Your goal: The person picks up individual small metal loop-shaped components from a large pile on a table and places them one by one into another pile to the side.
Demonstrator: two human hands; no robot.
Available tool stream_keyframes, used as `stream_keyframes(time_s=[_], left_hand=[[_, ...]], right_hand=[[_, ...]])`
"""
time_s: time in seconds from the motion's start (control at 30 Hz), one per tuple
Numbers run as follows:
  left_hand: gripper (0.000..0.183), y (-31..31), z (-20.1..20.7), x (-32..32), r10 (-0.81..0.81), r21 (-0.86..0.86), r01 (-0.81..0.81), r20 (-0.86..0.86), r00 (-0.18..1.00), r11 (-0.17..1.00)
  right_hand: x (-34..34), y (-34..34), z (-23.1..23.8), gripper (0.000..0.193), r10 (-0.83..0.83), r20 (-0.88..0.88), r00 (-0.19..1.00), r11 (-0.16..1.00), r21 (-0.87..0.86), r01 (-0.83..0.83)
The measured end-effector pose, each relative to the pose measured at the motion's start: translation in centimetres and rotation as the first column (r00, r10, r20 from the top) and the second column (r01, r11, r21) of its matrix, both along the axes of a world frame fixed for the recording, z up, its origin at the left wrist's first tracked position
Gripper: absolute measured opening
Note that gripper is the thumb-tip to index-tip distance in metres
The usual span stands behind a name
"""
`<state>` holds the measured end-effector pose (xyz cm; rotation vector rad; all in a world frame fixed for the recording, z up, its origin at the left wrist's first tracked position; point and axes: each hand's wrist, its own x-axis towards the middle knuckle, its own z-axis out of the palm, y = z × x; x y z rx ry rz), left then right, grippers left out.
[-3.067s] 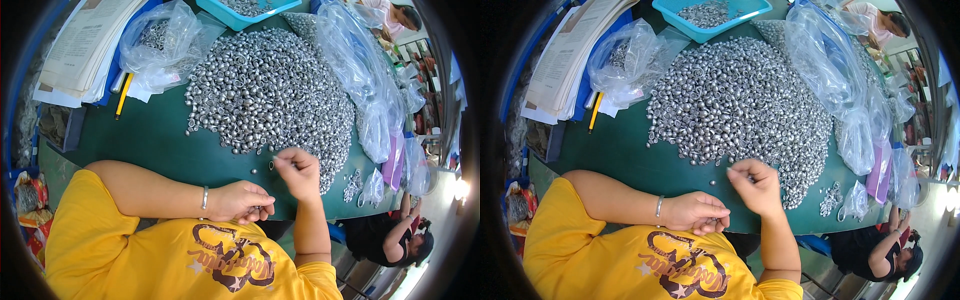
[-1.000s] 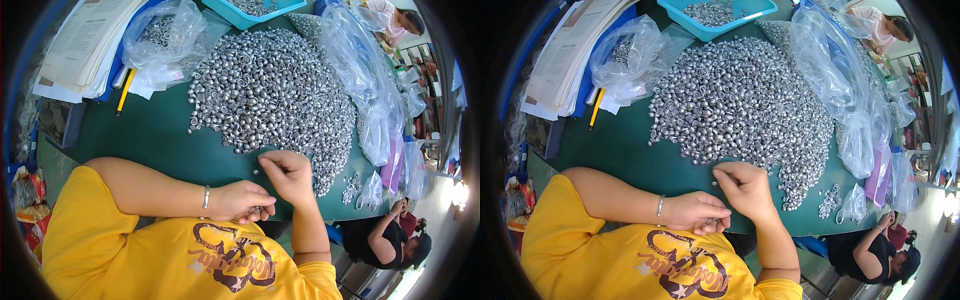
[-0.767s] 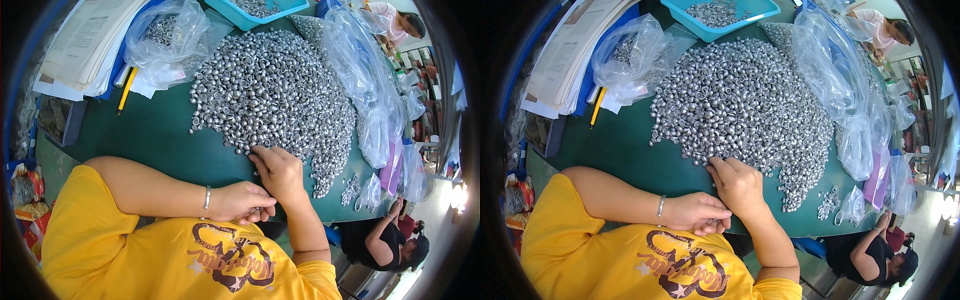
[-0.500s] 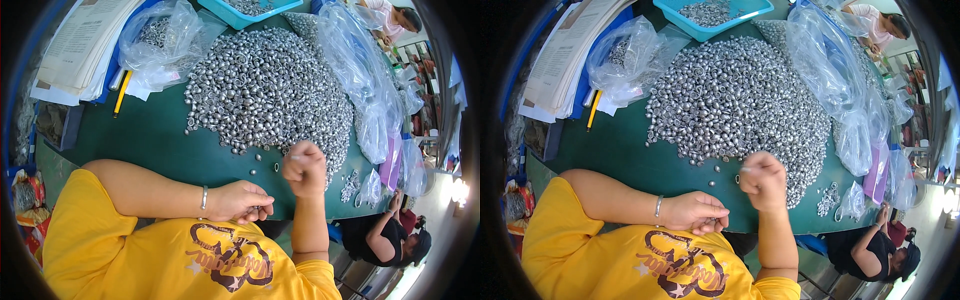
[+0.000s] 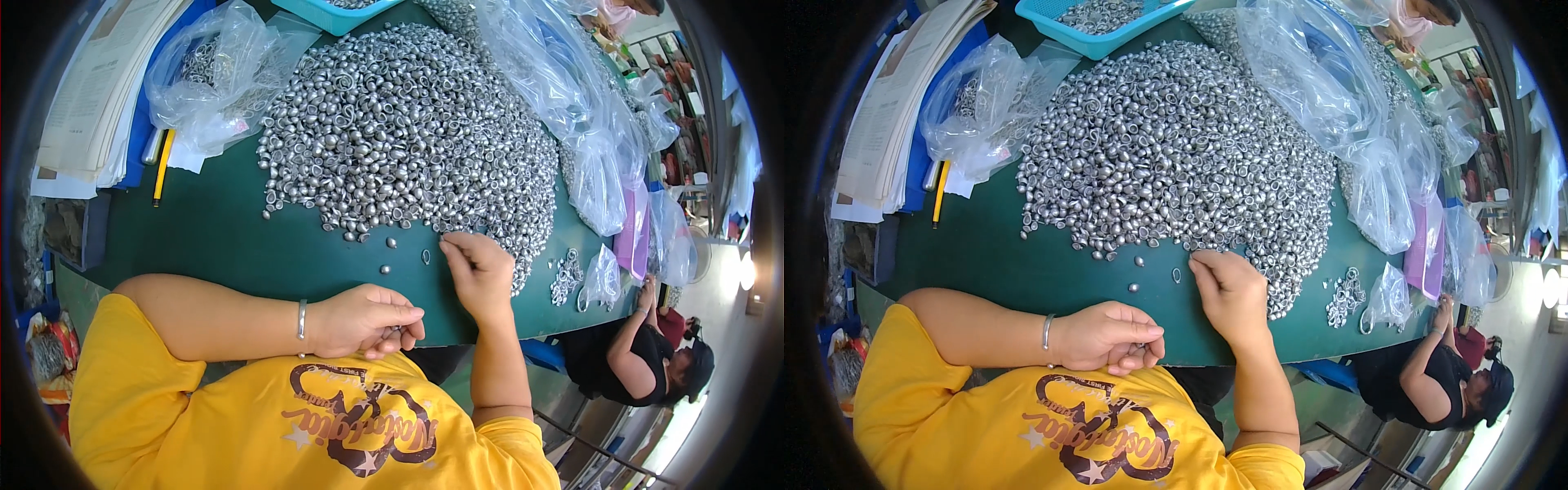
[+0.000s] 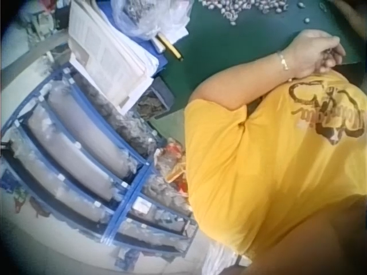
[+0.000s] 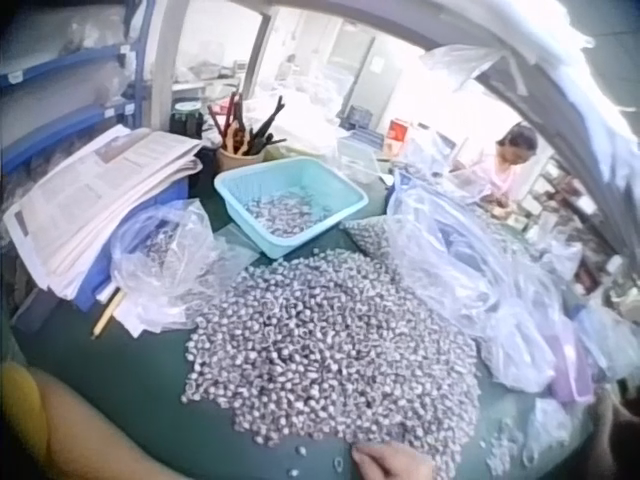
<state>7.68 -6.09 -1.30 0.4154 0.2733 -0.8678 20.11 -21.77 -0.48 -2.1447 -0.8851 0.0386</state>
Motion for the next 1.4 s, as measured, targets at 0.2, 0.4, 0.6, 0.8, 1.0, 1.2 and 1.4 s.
stream_keyframes(time_s=[0.2,0.4,0.6,0.8,1.0,1.2,1.4], left_hand=[[0.026,0.0,-0.3,0.0,-0.002,-0.02,0.002,0.004,1.0,1.0],[0.026,0.0,-0.1,0.0,0.011,-0.022,-0.011,0.012,1.0,1.0],[0.026,0.0,-0.1,-0.1,0.007,-0.019,-0.006,0.013,1.0,1.0],[0.027,0.0,0.0,-0.1,0.01,-0.001,-0.01,0.009,1.0,1.0],[0.026,-0.2,-0.1,0.0,0.017,-0.007,-0.017,0.026,1.0,1.0],[0.026,-0.2,0.0,0.0,0.022,0.0,-0.022,0.019,1.0,1.0],[0.026,-0.2,0.0,0.0,0.016,0.007,-0.016,0.019,1.0,1.0]], right_hand=[[1.3,-1.6,2.0,0.006,0.106,-0.751,0.652,0.896,0.356,0.264],[-0.2,1.6,0.2,0.009,0.005,0.146,0.989,0.99,-0.142,0.016],[0.7,0.8,0.8,0.01,-0.049,-0.173,0.984,0.998,0.023,0.054],[0.5,1.3,0.2,0.007,-0.012,-0.312,0.95,0.978,0.192,0.076],[1.0,1.1,1.7,0.008,-0.086,-0.468,0.88,0.969,0.166,0.182],[0.0,3.3,0.1,0.009,-0.003,0.157,0.988,0.992,-0.12,0.023],[1.6,0.6,1.5,0.008,0.228,-0.835,0.501,0.835,0.432,0.34]])
